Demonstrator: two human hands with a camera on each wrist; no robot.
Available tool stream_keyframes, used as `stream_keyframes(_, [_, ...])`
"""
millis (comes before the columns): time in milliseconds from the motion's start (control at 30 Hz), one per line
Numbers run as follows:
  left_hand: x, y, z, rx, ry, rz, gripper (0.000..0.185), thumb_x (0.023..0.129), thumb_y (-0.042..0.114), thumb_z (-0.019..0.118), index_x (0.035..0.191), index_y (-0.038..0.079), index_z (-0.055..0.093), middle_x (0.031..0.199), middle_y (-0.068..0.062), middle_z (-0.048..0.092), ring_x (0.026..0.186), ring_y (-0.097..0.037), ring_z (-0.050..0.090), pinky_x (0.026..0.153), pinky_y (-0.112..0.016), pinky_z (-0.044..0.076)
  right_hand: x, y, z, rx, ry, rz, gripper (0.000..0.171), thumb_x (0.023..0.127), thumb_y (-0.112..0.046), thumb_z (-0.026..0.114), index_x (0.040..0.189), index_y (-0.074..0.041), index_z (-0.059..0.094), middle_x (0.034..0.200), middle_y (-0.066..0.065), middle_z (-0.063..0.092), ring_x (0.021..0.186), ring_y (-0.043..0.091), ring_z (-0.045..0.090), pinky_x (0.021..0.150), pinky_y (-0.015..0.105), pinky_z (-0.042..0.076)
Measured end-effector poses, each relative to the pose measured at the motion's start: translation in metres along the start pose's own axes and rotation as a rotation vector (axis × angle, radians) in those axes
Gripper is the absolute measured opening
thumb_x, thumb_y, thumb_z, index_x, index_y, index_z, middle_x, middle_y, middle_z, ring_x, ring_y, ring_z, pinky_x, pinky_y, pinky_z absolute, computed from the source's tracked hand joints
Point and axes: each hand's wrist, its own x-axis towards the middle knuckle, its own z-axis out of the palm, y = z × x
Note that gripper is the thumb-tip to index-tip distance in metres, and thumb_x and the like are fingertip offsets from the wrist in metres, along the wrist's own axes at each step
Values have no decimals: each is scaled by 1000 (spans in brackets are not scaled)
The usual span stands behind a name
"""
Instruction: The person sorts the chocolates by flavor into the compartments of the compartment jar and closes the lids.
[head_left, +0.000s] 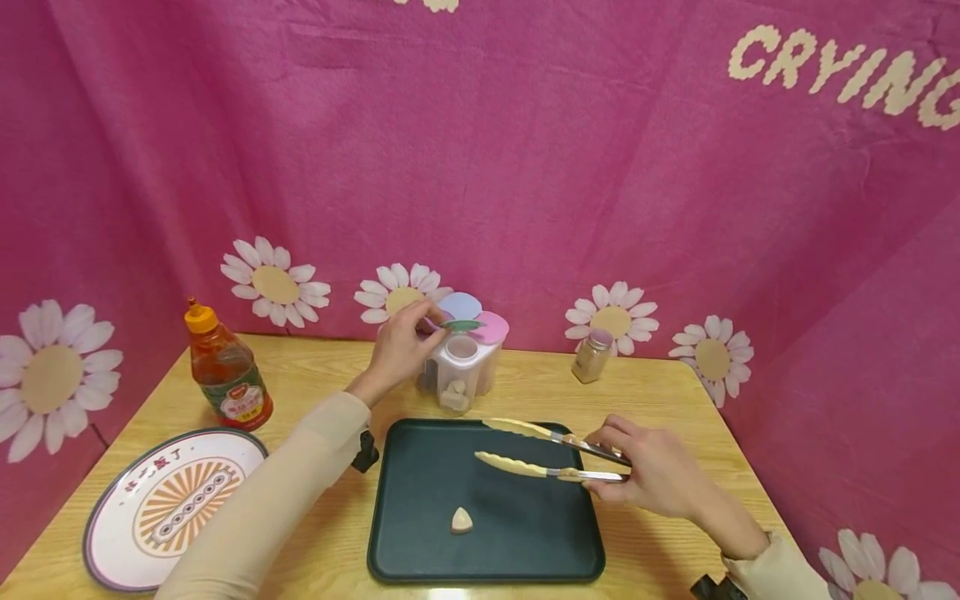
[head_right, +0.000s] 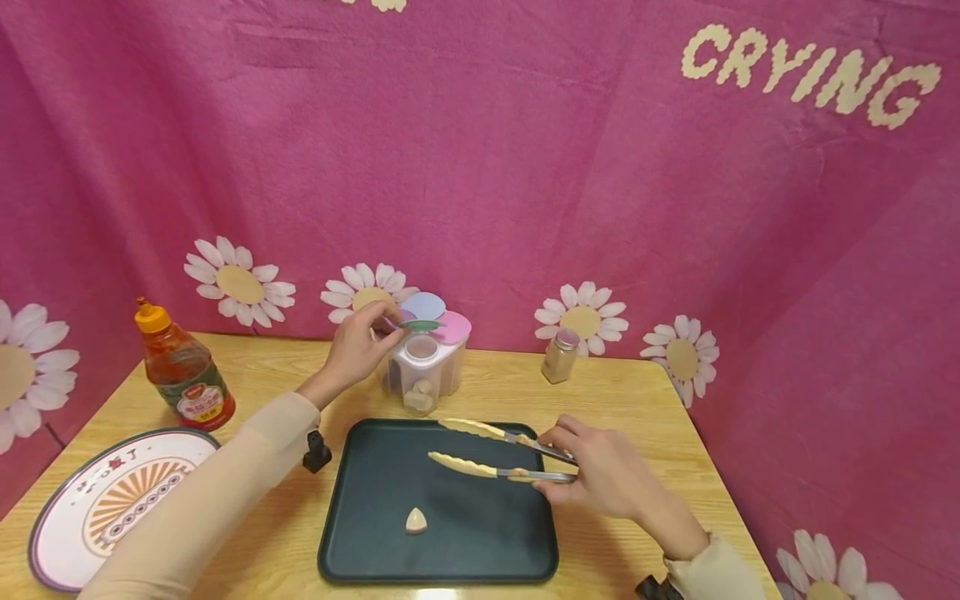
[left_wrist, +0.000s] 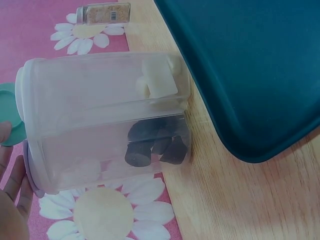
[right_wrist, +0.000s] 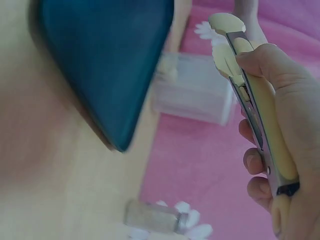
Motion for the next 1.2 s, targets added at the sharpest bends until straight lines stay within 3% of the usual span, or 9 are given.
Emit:
stream_keyframes(267, [0, -1, 1, 6, 14, 12, 11, 93, 8, 78, 99, 8, 68, 100, -13, 73, 89, -28, 74, 83, -45, 63, -17, -21, 26, 120, -153, 41, 38, 82, -49, 86, 107, -24, 74, 89, -14, 61, 60, -10, 38, 52, 13, 32])
stream_keyframes(433, [0, -1, 1, 9, 19, 24, 12, 93, 7, 78, 99, 8, 68, 99, -13, 73, 88, -28, 74, 82, -45, 63, -24, -27, 39, 197, -206, 36, 36, 86, -51, 83, 107, -23, 74, 90, -11, 64, 62, -10, 41, 52, 12, 35])
stream_keyframes(700, [0, -2, 2, 13, 24, 27, 11, 93, 7, 78, 98, 8, 68, 98, -13, 73, 87, -28, 75, 81, -45, 62, -30, -32, 51, 245, -218, 16, 34, 88, -51, 81, 107, -23, 74, 90, -12, 62, 63, -10, 43, 52, 11, 35])
stream_keyframes(1200, [-1, 0, 2, 10, 17, 6, 12, 93, 9, 79, 99, 9, 68, 98, -12, 74, 88, -27, 75, 82, -44, 62, -30, -33, 54, 270, -223, 16, 30, 91, -47, 79, 106, -23, 72, 91, -13, 61, 65, -8, 48, 55, 11, 37])
